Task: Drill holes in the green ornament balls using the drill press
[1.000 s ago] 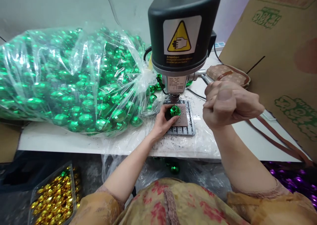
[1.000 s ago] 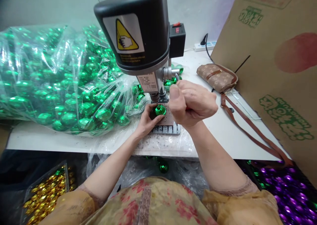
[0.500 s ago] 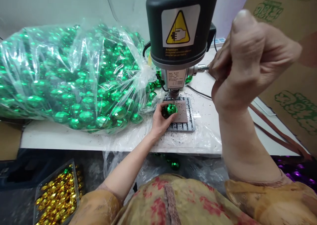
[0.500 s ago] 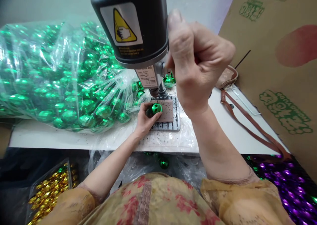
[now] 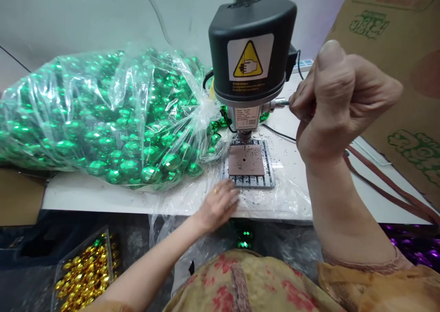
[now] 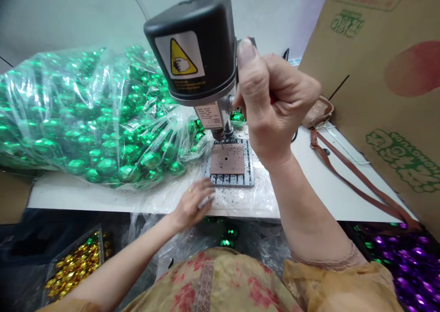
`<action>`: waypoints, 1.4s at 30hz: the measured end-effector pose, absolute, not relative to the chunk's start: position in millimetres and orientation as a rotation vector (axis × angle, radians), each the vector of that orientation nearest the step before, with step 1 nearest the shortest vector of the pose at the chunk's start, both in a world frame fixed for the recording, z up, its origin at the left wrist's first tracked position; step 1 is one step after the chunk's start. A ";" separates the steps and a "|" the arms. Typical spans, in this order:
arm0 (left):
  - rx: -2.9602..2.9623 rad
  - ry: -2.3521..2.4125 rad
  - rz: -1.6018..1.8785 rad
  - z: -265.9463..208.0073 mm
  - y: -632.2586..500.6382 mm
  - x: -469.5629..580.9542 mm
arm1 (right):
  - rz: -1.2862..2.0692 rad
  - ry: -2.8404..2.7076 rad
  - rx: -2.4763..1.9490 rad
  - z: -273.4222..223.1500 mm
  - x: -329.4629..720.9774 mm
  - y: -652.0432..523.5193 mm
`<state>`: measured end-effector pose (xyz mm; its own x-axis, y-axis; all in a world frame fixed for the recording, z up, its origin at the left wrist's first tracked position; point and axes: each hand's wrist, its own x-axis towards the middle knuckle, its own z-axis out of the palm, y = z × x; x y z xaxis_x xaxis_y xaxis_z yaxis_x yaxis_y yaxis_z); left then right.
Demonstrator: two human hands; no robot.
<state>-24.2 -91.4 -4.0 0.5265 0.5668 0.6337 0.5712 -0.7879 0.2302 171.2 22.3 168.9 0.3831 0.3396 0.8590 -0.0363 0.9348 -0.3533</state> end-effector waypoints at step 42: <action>-2.234 -2.123 -2.696 -12.9 7.6 1.5 | 0.237 -1.187 -0.349 161.3 174.3 18.5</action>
<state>1.5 7.6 -12.9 -0.1089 0.9835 0.1446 -0.0900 -0.1547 0.9839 174.3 18.5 161.3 0.3591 0.3604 0.8609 0.0022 0.9221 -0.3869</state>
